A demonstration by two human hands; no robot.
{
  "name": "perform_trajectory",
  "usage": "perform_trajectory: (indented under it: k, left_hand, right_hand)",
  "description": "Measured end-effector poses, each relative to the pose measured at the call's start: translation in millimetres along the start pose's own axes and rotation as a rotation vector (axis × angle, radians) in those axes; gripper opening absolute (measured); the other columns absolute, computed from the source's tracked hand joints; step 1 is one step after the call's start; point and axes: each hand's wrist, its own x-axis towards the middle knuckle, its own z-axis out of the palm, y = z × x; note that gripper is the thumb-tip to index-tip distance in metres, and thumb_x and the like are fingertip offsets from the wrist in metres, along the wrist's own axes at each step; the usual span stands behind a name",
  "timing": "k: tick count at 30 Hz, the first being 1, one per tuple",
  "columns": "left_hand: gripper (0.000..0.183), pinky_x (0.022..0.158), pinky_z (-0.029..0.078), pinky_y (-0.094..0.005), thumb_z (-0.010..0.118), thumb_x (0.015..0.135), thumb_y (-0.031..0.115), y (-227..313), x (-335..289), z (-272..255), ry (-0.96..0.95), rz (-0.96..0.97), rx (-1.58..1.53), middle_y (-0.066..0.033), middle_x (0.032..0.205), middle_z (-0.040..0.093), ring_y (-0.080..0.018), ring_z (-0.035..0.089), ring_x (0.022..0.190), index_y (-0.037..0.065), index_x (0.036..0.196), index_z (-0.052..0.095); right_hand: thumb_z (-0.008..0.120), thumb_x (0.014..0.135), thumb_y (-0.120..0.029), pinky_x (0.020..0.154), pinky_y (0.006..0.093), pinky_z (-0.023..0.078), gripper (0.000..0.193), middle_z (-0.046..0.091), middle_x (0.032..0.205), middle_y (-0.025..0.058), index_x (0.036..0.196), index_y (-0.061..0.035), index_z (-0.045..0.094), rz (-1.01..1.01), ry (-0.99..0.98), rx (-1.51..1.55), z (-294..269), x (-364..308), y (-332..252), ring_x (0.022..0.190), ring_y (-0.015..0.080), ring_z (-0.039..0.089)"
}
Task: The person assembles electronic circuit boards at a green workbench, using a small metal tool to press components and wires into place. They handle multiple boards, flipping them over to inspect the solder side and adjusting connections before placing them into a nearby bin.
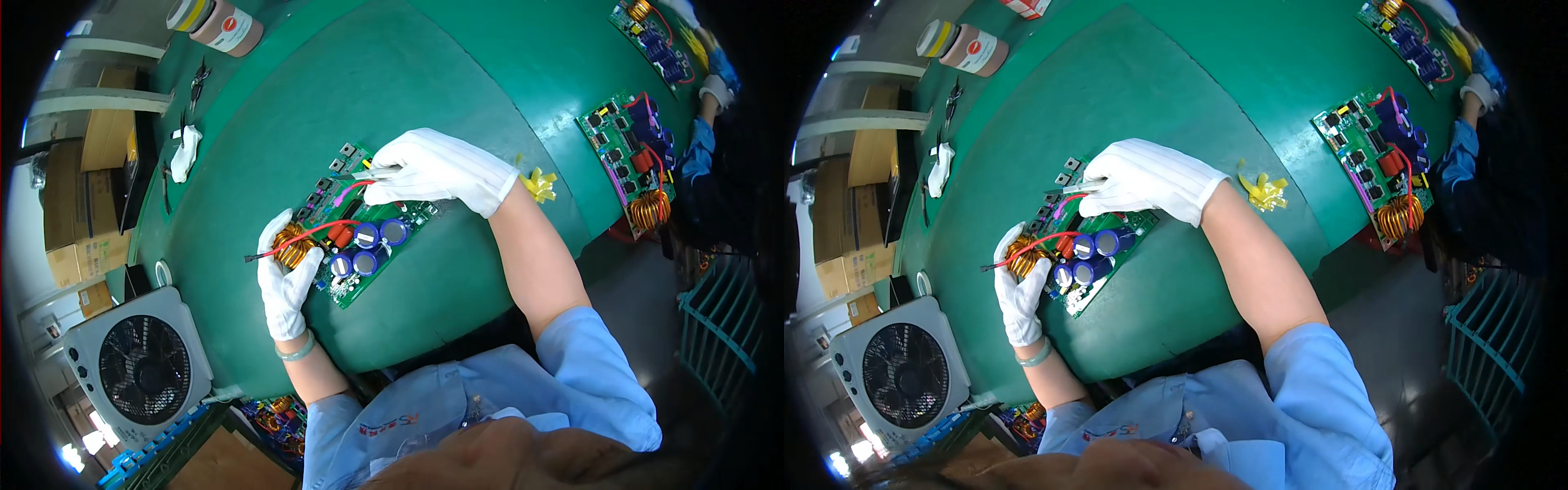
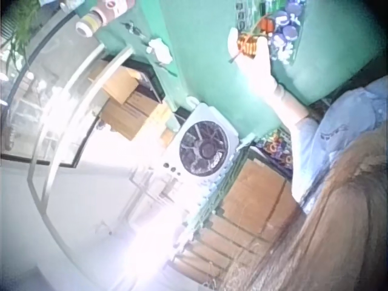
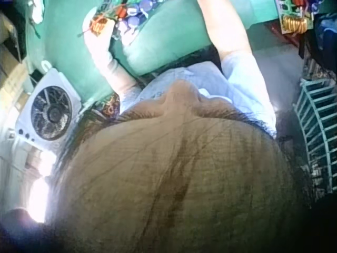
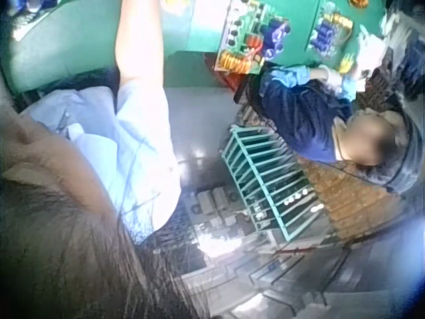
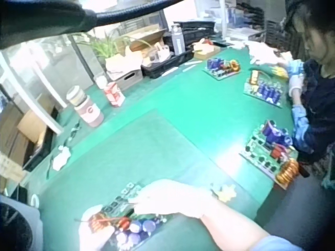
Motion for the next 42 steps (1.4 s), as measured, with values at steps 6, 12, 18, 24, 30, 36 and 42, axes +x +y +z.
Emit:
perform_trajectory:
  k: [6, 12, 18, 24, 30, 36, 42]
  left_hand:
    - [0.063, 0.11, 0.043, -0.0372, 0.073, 0.082, 0.002, 2, 1, 1, -0.017, 0.031, 0.038, -0.0165, 0.141, 0.055, -0.0234, 0.055, 0.126, -0.002, 0.14, 0.049]
    - [0.064, 0.111, 0.042, -0.0383, 0.076, 0.08, 0.005, -4, 1, -2, -0.018, 0.011, -0.022, -0.016, 0.142, 0.054, -0.0244, 0.054, 0.127, -0.002, 0.138, 0.05]
    - [0.063, 0.11, 0.042, -0.0379, 0.072, 0.081, 0.001, -2, 1, -1, -0.023, 0.022, -0.001, -0.0167, 0.143, 0.053, -0.0239, 0.054, 0.127, -0.003, 0.139, 0.048]
    - [0.064, 0.111, 0.042, -0.0381, 0.073, 0.082, 0.003, -5, 1, -2, -0.026, 0.021, -0.028, -0.0174, 0.144, 0.052, -0.0243, 0.053, 0.128, -0.003, 0.14, 0.047]
    - [0.065, 0.11, 0.042, -0.0381, 0.074, 0.081, 0.005, 0, 2, 1, -0.024, 0.008, -0.039, -0.0169, 0.143, 0.053, -0.0245, 0.053, 0.127, -0.003, 0.14, 0.047]
    - [0.065, 0.111, 0.041, -0.039, 0.073, 0.08, 0.007, 4, 1, 2, -0.007, 0.015, -0.041, -0.0165, 0.141, 0.053, -0.0253, 0.053, 0.126, -0.003, 0.139, 0.048]
    - [0.068, 0.113, 0.038, -0.041, 0.08, 0.077, 0.009, 2, 0, 3, 0.01, -0.02, -0.115, -0.0175, 0.143, 0.052, -0.0268, 0.051, 0.13, -0.002, 0.137, 0.051]
  right_hand:
    - [0.071, 0.087, -0.039, 0.063, 0.0408, 0.043, 0.04, 0.058, 0.076, 0.017, 0.093, 0.0001, 0.064, -0.13, 0.133, 0.074, 15, 15, 31, 0.068, 0.0265, 0.055]
    - [0.068, 0.087, -0.036, 0.068, 0.0426, 0.044, 0.039, 0.059, 0.081, 0.0195, 0.098, 0.001, 0.063, -0.066, 0.176, -0.053, 7, 7, 26, 0.075, 0.036, 0.057]
    - [0.07, 0.082, -0.025, 0.073, 0.0478, 0.049, 0.026, 0.065, 0.082, 0.0222, 0.09, 0.0, 0.069, 0.021, 0.178, -0.11, 2, 7, 19, 0.079, 0.0391, 0.063]
    - [0.068, 0.084, -0.026, 0.076, 0.0477, 0.049, 0.026, 0.065, 0.087, 0.0214, 0.093, -0.0007, 0.068, -0.016, 0.226, -0.126, 8, 7, 30, 0.084, 0.0392, 0.063]
    - [0.064, 0.09, -0.028, 0.082, 0.0477, 0.048, 0.026, 0.065, 0.095, 0.018, 0.099, -0.0037, 0.065, 0.043, 0.166, -0.22, 11, 11, 34, 0.094, 0.0385, 0.062]
    - [0.065, 0.088, -0.023, 0.082, 0.0483, 0.05, 0.019, 0.066, 0.094, 0.0165, 0.096, -0.0055, 0.066, 0.053, 0.202, -0.23, 12, 9, 27, 0.094, 0.0372, 0.063]
    - [0.065, 0.087, -0.019, 0.076, 0.0493, 0.051, 0.015, 0.067, 0.091, 0.0163, 0.092, -0.0051, 0.067, 0.08, 0.196, -0.247, 15, 12, 27, 0.089, 0.0377, 0.065]
